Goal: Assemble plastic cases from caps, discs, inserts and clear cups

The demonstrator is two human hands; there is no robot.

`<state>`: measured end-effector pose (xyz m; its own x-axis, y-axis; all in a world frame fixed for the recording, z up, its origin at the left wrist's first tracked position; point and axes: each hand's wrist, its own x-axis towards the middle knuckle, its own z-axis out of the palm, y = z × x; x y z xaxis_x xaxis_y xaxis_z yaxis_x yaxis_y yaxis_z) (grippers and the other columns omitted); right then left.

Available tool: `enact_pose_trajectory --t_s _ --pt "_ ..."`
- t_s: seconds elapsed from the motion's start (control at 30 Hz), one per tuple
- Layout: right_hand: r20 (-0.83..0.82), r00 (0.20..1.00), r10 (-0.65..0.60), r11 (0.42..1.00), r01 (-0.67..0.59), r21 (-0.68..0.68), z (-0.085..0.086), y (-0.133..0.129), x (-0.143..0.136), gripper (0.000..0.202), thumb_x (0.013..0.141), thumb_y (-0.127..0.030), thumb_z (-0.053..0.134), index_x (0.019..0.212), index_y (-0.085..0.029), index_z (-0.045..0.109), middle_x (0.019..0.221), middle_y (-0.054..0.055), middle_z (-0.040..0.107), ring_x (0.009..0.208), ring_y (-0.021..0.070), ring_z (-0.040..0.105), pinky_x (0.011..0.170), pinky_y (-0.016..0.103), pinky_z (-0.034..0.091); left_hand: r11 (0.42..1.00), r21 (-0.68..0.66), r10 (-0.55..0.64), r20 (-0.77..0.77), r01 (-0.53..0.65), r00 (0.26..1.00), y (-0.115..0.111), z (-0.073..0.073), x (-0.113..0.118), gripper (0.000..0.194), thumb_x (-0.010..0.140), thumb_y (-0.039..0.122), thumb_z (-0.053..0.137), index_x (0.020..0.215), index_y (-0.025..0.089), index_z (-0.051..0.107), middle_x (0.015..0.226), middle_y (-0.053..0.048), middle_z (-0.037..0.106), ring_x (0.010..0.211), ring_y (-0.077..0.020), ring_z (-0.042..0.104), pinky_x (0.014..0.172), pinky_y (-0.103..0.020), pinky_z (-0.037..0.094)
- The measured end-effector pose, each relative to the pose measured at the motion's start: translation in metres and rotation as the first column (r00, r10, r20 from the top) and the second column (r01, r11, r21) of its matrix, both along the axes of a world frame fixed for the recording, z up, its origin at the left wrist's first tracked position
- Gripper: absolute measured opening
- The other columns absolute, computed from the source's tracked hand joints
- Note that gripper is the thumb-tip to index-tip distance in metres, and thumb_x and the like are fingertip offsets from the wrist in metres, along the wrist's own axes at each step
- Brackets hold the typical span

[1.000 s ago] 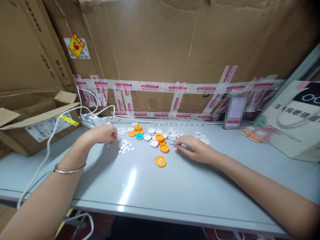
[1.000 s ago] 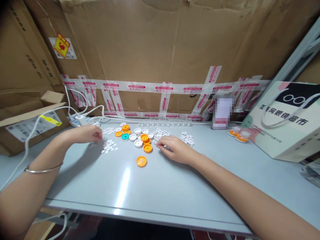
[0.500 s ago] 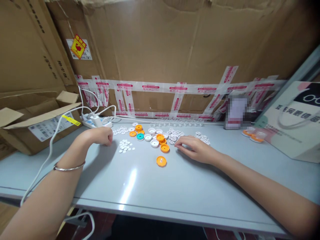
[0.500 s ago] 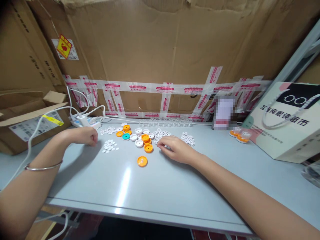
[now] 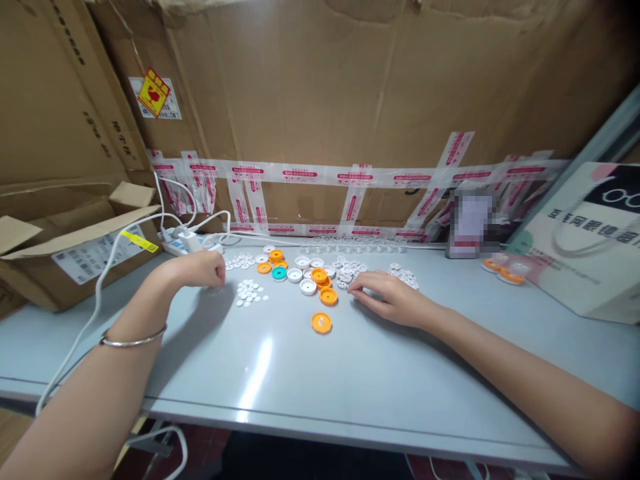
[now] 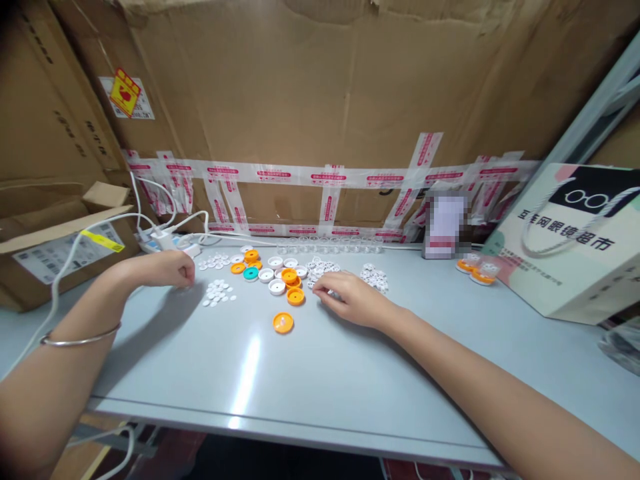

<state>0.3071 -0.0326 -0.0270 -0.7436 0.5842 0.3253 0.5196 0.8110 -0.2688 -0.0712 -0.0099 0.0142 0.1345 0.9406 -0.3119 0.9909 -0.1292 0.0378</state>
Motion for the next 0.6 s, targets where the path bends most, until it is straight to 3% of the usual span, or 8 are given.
enact_pose_trajectory --t_s 0.6 --pt "-0.009 1.000 0.004 1.000 -0.004 0.002 0.0004 -0.0015 0.0003 0.015 0.088 -0.020 0.044 0.093 -0.019 0.058 0.090 0.005 0.065 0.086 0.0175 0.059 0.079 0.033 0.044 0.999 0.019 0.042 -0.009 -0.042 0.999 -0.0011 0.0018 -0.0039 0.023 0.051 0.018 0.047 0.066 0.016 0.065 0.068 -0.004 0.067 0.067 -0.0196 0.060 0.052 -0.024 0.040"
